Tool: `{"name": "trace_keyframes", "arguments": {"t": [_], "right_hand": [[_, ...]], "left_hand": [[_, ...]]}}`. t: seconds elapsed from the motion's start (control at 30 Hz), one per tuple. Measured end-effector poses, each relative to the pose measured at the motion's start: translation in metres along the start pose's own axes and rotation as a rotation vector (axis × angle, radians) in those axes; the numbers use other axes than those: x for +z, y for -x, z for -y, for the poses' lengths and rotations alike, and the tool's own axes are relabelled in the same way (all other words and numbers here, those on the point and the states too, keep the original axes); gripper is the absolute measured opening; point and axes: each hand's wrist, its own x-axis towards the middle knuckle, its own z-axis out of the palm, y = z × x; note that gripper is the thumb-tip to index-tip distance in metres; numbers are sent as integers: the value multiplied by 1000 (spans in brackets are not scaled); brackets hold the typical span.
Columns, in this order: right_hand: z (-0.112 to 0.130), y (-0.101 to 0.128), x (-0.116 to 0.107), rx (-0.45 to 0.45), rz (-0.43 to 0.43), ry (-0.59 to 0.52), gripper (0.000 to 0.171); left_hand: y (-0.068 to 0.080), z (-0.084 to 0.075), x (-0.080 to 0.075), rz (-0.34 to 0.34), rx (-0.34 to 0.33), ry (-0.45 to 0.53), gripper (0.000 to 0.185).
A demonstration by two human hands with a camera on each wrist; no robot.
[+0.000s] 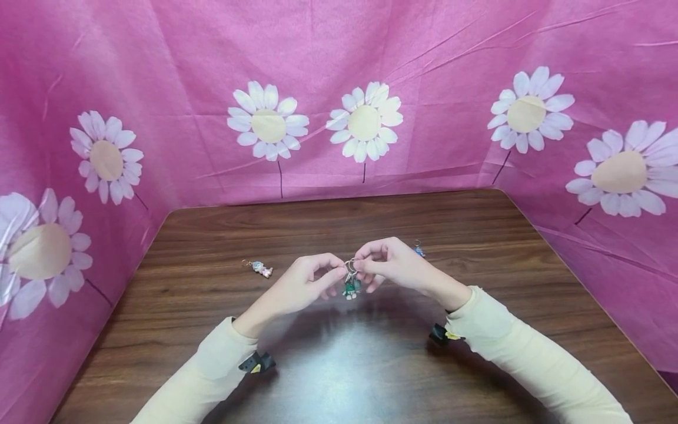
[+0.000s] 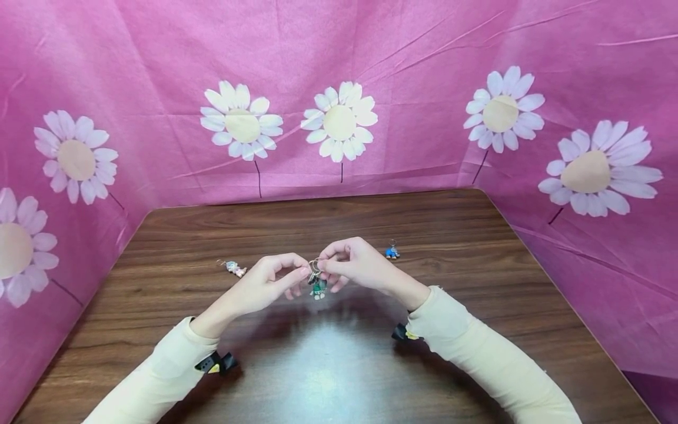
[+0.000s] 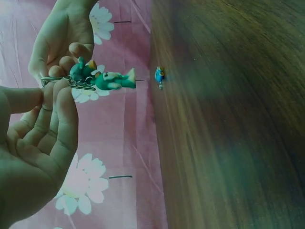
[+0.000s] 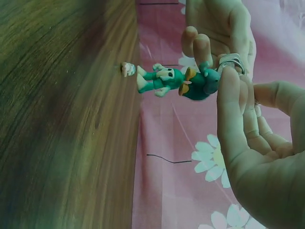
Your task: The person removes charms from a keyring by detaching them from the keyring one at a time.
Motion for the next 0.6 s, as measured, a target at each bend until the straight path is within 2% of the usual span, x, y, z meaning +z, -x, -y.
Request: {"name": "trace_keyframes", "arguments": {"t": [0.27,0.4,0.6], "right_hand": [[-1,1,2,-12,35,-54,23],[-3,1,2,-18,13,-66,23],[-3,0,3,-16,-42,-74,22]], "left_hand": [[2,1,-2,31,35,92,15],[1,-1,-2,37,30,121,17],[0,2,-1,-45,19,75,15]]}}
